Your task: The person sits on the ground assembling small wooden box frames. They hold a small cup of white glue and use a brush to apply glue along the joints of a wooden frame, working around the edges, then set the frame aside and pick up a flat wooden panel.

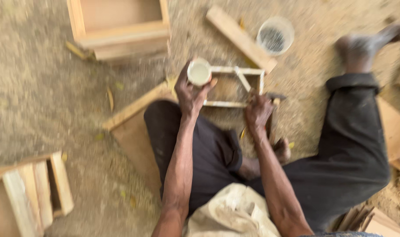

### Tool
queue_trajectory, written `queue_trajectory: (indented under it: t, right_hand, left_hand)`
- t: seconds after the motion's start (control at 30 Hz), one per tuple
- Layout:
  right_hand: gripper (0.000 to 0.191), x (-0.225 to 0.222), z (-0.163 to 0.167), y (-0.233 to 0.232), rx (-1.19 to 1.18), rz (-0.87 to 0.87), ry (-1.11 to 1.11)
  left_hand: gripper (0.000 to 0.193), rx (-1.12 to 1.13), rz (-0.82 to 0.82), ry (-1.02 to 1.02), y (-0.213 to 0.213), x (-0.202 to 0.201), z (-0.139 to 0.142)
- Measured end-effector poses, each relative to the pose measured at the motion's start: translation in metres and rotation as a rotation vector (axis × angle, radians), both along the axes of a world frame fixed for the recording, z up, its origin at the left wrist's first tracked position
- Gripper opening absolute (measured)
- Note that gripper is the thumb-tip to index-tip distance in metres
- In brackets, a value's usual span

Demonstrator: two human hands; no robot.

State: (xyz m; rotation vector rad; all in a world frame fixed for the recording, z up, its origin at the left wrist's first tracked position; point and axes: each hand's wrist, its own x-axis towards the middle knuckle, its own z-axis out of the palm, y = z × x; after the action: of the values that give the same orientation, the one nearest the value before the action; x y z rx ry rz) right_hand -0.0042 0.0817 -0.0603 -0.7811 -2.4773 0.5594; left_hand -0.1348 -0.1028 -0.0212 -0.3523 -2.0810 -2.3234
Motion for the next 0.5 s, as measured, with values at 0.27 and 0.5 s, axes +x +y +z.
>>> queue_trajectory:
  t: [0.27, 0.5]
  right_hand:
    - [0.033, -0.005, 0.017, -0.005, -0.147, -0.025, 0.123]
    - [0.027, 0.009, 0.028, 0.003, -0.223, -0.029, 0.203]
  left_hand:
    - [0.072, 0.042, 0.016, -0.069, 0.001, -0.009, 0.007]
    - [0.074, -0.049, 0.015, -0.108, 0.005, -0.014, 0.014]
